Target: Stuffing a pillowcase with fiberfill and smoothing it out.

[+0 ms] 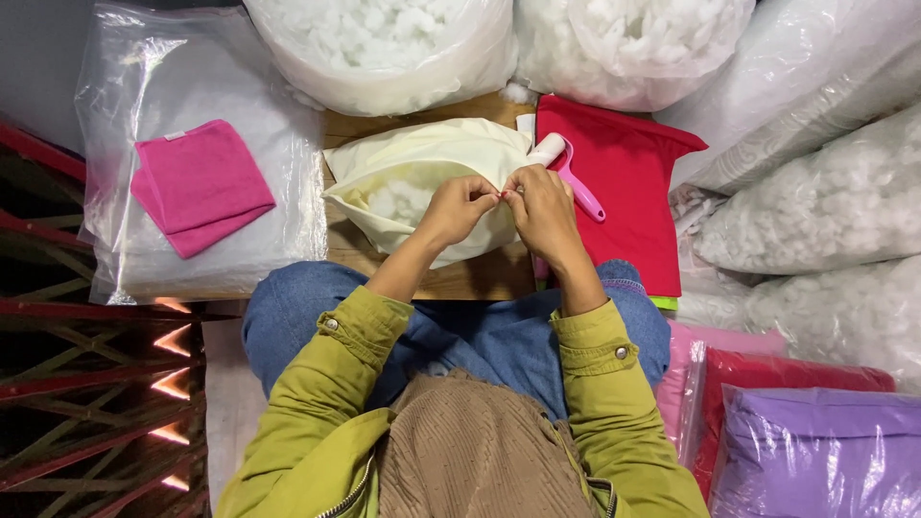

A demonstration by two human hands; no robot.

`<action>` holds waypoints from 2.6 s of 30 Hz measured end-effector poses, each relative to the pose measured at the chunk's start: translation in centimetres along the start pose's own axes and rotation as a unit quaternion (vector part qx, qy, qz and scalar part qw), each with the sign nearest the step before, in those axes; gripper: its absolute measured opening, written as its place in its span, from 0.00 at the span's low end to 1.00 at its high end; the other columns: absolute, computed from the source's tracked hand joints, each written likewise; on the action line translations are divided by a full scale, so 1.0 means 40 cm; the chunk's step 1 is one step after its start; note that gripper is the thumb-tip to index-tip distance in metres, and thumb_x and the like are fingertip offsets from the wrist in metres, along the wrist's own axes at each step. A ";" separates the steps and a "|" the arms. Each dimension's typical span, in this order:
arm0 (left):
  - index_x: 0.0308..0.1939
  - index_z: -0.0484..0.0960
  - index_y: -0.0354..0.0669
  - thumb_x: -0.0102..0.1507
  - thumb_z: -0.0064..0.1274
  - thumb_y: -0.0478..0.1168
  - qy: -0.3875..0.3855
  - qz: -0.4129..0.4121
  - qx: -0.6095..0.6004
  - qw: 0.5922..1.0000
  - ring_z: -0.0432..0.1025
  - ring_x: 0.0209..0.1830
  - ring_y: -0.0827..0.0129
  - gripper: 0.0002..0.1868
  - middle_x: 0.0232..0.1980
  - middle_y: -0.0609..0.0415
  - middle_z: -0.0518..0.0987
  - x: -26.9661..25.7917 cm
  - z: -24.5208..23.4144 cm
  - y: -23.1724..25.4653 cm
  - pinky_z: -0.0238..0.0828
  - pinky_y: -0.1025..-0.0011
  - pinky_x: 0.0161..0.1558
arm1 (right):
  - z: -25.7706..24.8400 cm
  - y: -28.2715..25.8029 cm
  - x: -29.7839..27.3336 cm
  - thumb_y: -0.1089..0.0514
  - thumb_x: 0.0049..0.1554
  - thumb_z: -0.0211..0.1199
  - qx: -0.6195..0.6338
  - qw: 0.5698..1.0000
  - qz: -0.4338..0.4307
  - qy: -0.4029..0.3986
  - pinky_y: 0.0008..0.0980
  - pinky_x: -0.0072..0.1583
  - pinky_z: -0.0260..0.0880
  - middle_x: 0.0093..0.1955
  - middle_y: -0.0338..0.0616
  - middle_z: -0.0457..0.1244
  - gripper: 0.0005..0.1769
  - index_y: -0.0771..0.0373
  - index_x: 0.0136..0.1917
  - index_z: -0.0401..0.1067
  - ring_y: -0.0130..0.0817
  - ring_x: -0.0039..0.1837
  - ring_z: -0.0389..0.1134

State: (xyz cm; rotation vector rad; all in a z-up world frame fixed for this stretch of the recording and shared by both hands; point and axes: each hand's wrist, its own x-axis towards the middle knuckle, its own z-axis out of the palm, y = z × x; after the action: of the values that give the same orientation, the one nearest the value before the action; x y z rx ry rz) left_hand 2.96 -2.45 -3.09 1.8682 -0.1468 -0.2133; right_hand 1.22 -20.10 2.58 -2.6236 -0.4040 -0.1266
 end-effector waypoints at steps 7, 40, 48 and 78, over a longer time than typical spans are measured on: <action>0.37 0.86 0.58 0.62 0.55 0.48 -0.007 0.005 0.221 0.975 0.80 0.45 0.57 0.07 0.36 0.60 0.84 -0.031 -0.063 0.080 0.69 0.60 0.51 | 0.001 0.006 -0.002 0.50 0.62 0.61 -0.072 0.997 -0.011 0.022 0.48 0.68 0.55 0.47 0.38 0.62 0.05 0.50 0.47 0.68 0.41 0.61 0.65; 0.38 0.81 0.48 0.64 0.57 0.36 0.153 0.168 0.171 0.959 0.79 0.35 0.56 0.01 0.31 0.53 0.79 -0.042 -0.018 0.100 0.76 0.62 0.39 | 0.033 0.029 -0.002 0.49 0.59 0.66 -0.136 0.986 -0.042 0.092 0.39 0.63 0.64 0.40 0.33 0.67 0.04 0.44 0.48 0.74 0.34 0.49 0.73; 0.38 0.81 0.43 0.64 0.54 0.36 0.185 0.092 0.151 0.967 0.80 0.37 0.47 0.02 0.33 0.45 0.83 -0.057 -0.058 0.121 0.75 0.54 0.40 | 0.008 0.035 0.003 0.45 0.60 0.67 -0.193 0.965 -0.080 0.162 0.39 0.68 0.61 0.41 0.28 0.66 0.03 0.41 0.46 0.77 0.28 0.49 0.72; 0.80 0.54 0.66 0.70 0.27 0.70 -0.032 -0.204 0.444 0.872 0.30 0.85 0.45 0.36 0.85 0.47 0.45 -0.124 -0.054 -0.117 0.27 0.28 0.72 | 0.301 -0.004 0.010 0.31 0.67 0.38 -0.168 0.971 0.106 -0.136 0.73 0.73 0.34 0.84 0.55 0.45 0.34 0.43 0.81 0.54 0.60 0.83 0.40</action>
State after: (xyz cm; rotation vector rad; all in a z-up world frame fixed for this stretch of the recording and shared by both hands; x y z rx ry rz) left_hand -1.43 2.02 -6.56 2.8093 0.1410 -0.5722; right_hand 1.75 -14.17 -7.90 -3.0108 -0.2032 0.2611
